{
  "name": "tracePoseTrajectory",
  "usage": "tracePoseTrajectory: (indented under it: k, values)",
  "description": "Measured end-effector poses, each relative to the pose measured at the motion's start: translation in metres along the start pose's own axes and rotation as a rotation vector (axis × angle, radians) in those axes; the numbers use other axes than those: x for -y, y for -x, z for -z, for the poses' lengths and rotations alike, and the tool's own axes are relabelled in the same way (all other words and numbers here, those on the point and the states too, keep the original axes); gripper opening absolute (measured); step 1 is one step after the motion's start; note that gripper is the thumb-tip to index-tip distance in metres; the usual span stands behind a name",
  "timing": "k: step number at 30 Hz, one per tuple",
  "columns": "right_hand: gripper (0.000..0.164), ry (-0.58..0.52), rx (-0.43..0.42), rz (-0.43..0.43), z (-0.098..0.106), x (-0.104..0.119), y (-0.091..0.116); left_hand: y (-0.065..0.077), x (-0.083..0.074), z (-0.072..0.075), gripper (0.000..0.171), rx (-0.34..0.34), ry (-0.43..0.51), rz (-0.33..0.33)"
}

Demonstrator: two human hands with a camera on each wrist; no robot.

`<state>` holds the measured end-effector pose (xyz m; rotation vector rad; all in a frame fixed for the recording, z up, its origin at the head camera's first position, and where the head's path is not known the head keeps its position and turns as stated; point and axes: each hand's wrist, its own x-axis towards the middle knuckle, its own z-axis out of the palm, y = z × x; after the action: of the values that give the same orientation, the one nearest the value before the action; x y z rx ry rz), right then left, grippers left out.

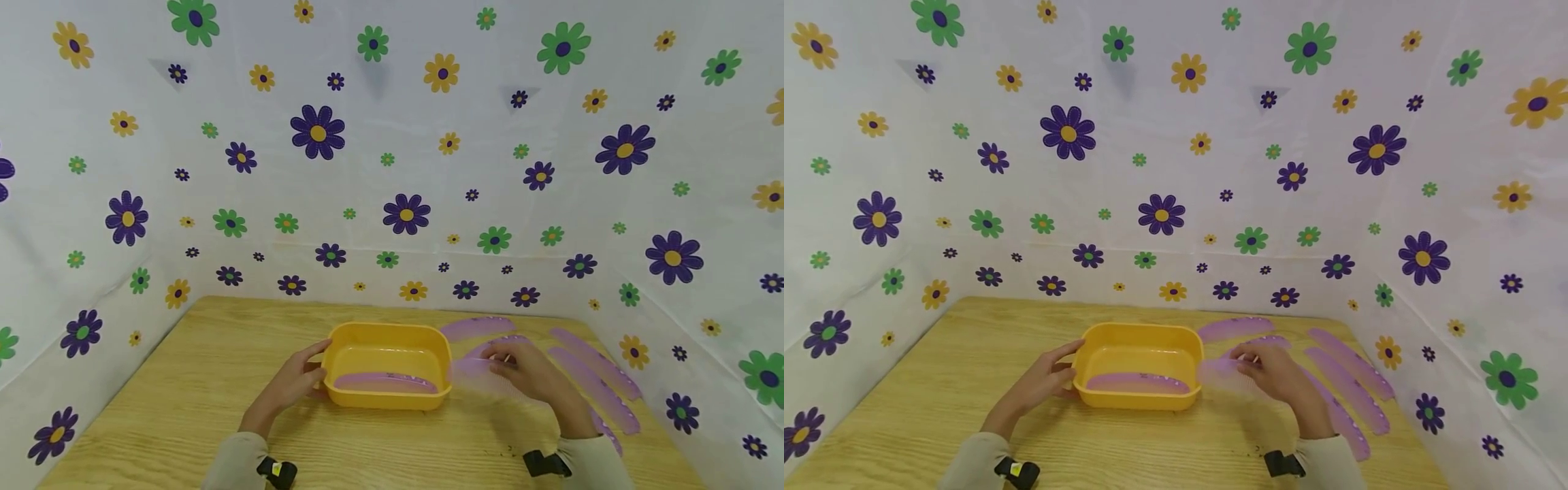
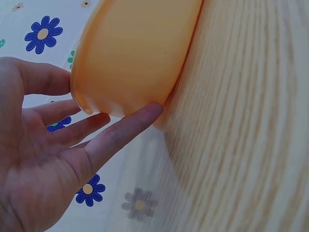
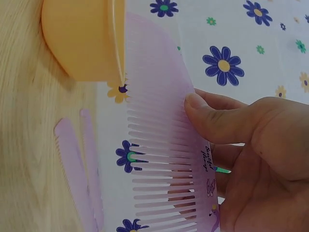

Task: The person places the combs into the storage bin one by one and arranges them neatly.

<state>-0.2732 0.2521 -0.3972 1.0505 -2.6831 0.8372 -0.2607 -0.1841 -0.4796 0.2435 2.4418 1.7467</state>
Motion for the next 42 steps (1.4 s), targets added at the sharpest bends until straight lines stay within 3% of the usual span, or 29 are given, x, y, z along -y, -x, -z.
tracePoseTrajectory:
  k: [6, 11, 18, 23, 29, 36, 42]
  values:
    - [0.013, 0.027, 0.054, -0.062, -0.005, 0.013, -0.018, 0.000, 0.001, 0.000, 0.065, -0.008, -0.012, 0.007]
    - [0.014, 0.007, 0.054, -0.033, -0.011, 0.024, -0.033, -0.002, 0.002, 0.000, 0.065, -0.020, -0.016, 0.014]
    - [0.017, 0.025, 0.052, -0.064, -0.019, 0.030, -0.048, -0.001, 0.001, 0.002, 0.064, 0.002, -0.006, -0.005]
    - [0.018, 0.037, 0.057, -0.081, -0.024, 0.035, -0.057, -0.001, 0.003, 0.002, 0.064, 0.012, -0.001, -0.007]
    - [0.021, 0.051, 0.085, -0.167, -0.027, 0.045, -0.065, -0.001, 0.004, 0.002, 0.064, 0.012, 0.001, -0.009]
    - [0.023, 0.069, 0.092, -0.175, -0.032, 0.049, -0.073, -0.001, 0.004, 0.002, 0.065, 0.018, 0.008, -0.007]
    - [0.025, 0.096, 0.107, -0.232, -0.038, 0.055, -0.082, -0.001, 0.004, 0.002, 0.064, 0.020, 0.004, -0.018]
